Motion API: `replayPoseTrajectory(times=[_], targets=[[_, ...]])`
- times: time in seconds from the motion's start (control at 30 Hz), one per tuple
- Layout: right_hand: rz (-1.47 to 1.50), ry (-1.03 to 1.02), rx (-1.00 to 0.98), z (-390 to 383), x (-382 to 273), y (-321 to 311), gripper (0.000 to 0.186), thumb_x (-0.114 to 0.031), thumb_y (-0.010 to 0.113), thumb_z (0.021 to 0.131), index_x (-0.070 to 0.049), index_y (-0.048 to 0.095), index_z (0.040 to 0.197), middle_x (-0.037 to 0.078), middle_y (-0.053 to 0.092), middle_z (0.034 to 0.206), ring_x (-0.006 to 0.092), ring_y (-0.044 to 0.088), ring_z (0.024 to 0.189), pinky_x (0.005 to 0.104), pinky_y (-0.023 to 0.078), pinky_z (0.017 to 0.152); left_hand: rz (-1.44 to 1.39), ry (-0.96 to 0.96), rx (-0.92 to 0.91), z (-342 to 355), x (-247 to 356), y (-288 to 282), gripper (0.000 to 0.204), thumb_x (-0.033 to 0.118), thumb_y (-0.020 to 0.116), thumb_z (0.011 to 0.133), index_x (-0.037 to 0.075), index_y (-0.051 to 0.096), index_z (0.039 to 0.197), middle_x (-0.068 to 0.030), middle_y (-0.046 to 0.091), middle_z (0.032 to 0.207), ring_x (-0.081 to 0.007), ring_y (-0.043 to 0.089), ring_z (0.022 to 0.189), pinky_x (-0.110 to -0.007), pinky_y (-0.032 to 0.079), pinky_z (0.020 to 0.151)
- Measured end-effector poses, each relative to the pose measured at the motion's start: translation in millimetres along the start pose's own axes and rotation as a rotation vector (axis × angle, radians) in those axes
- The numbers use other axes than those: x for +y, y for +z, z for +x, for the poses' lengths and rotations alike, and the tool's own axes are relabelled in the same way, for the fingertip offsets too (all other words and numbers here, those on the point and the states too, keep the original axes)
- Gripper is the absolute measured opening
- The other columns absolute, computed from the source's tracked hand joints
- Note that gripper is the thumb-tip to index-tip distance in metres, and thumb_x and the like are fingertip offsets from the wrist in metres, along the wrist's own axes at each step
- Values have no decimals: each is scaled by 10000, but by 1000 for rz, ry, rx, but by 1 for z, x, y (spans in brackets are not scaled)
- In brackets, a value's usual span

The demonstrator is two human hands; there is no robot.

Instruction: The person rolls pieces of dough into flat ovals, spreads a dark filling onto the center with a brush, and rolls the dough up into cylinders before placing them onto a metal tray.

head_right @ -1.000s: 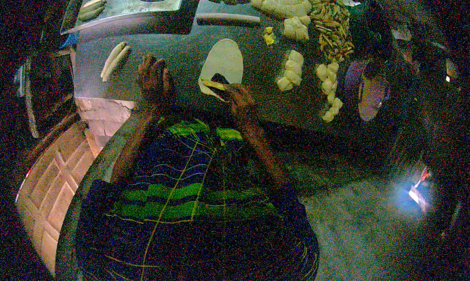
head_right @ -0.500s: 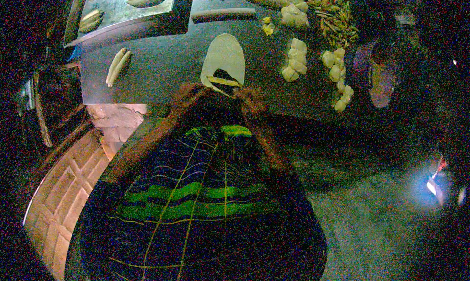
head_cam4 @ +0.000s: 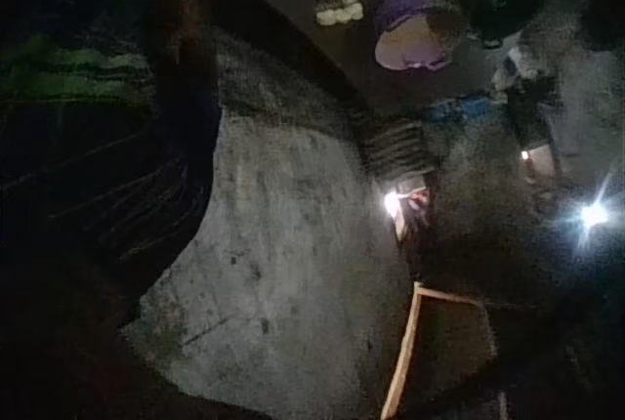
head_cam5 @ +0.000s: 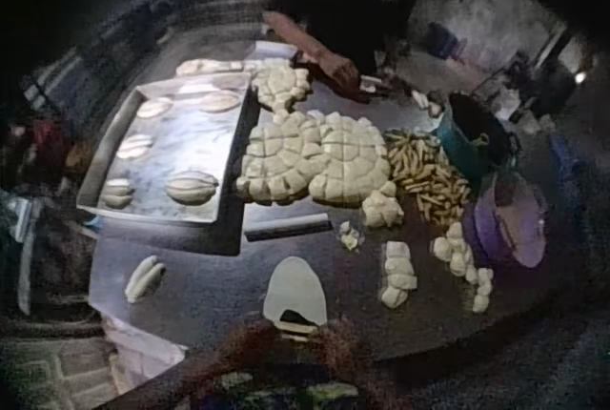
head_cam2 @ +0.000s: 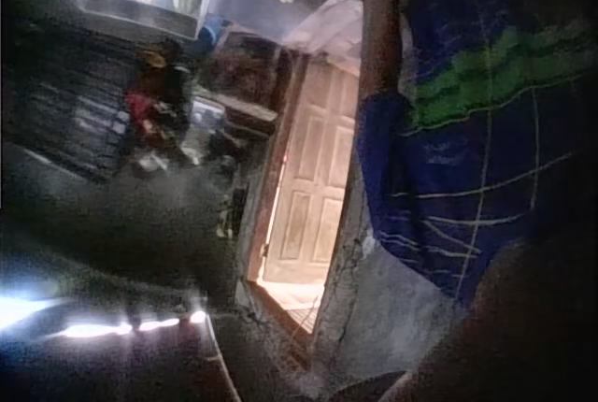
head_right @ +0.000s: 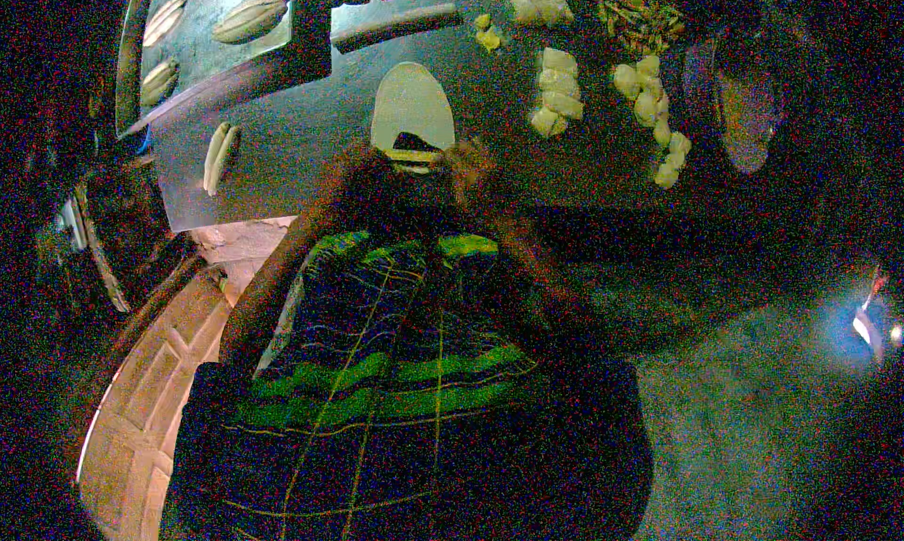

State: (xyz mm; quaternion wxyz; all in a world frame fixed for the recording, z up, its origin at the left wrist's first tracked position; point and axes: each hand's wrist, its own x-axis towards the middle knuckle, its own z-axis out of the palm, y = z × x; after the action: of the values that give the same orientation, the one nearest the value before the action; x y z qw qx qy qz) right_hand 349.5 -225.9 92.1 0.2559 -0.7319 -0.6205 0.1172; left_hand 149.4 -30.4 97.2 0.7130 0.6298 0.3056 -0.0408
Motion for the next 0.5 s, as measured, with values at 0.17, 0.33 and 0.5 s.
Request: replayPoseTrajectory(times=[0.17, 0.33, 0.5], targets=[[188, 212, 65, 49, -8, -22, 160, -6, 615, 885, -88, 711, 983, 93, 680, 982, 323, 635, 975, 463, 509, 890, 265, 204, 255, 4, 33, -2, 167, 164, 680, 941, 60, 654, 1069, -163, 658, 995, -313, 641, 885, -436, 508, 757], [155, 173, 94, 39, -8, -8, 271, 31, 643, 803, -100, 715, 1029, 69, 675, 1026, 301, 634, 965, 447, 512, 893, 658, 338, 500, 5, 7, 14, 185, 107, 686, 889, 77, 657, 1069, -147, 642, 984, -350, 629, 891, -469, 509, 750], [-67, -76, 110, 13, 10, 10, 484, 25, 661, 747, -133, 692, 1203, 71, 681, 1139, 281, 642, 1010, 438, 521, 912, 867, 513, 475, -11, -6, 5, 313, 68, 690, 826, 102, 660, 1136, -129, 645, 1015, -350, 619, 906, -462, 501, 766]])
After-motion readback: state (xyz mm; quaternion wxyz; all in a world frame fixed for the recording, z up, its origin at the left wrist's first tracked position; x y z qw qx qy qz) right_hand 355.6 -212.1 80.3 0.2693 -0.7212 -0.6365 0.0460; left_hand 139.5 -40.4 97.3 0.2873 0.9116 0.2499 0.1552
